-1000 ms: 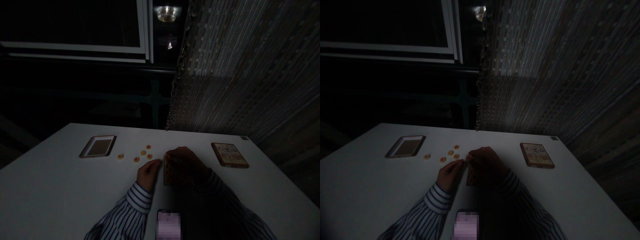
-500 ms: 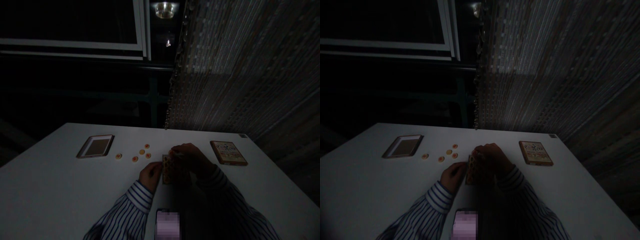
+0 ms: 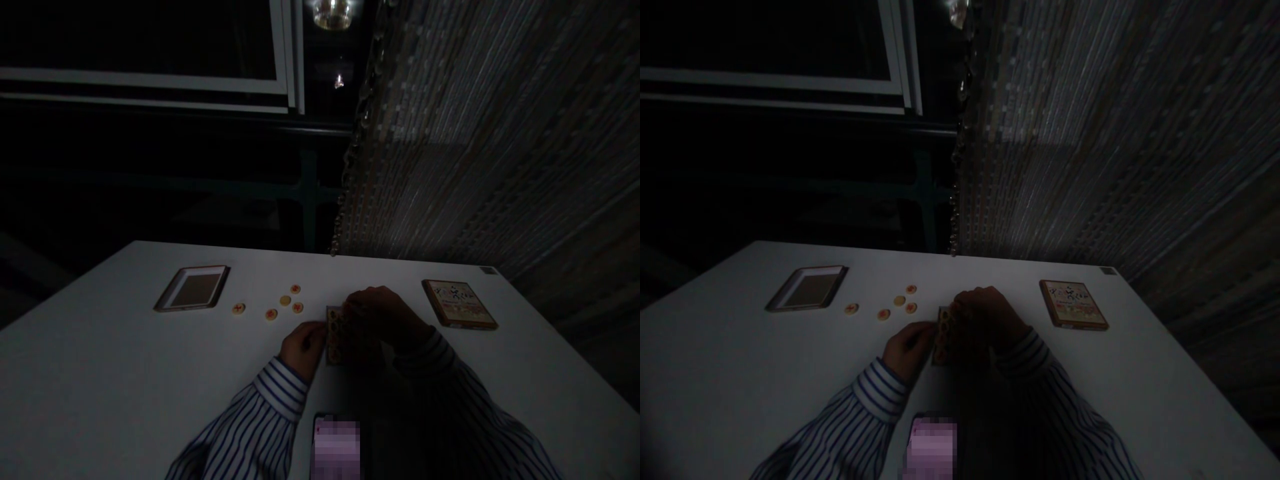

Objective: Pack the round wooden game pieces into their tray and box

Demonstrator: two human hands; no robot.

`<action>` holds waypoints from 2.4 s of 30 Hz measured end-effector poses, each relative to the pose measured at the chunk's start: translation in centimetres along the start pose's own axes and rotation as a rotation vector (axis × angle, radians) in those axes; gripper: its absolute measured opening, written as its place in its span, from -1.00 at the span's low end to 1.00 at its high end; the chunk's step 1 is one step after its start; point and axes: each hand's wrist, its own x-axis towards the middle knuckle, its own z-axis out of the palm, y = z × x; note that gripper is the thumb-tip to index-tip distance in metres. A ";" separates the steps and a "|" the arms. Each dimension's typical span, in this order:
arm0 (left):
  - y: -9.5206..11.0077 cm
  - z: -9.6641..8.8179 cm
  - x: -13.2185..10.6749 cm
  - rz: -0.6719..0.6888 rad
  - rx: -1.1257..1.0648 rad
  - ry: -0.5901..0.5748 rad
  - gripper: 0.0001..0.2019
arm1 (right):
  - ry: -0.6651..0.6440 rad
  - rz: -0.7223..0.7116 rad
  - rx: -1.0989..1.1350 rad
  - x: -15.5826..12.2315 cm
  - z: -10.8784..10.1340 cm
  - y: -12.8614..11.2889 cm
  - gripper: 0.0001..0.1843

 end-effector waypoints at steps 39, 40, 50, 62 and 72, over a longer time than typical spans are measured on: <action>-0.2 0.0 -0.1 0.011 0.031 0.005 -0.82 | -0.258 0.037 -0.185 0.5 0.7 -1.1 -0.70; -0.1 0.0 -0.1 0.007 0.033 0.000 -0.82 | -0.251 0.031 -0.178 0.5 0.6 -1.1 -0.71; -0.5 0.3 -0.1 0.007 0.008 0.032 -0.83 | -0.240 -0.008 -0.196 0.5 0.8 -1.4 -0.75; -0.5 0.3 -0.1 0.024 0.015 0.048 -0.83 | -0.242 -0.012 -0.193 0.5 0.5 -1.6 -0.77; -0.6 0.4 -0.1 0.008 0.007 0.042 -0.82 | -0.262 0.002 -0.202 0.5 1.1 -1.6 -0.72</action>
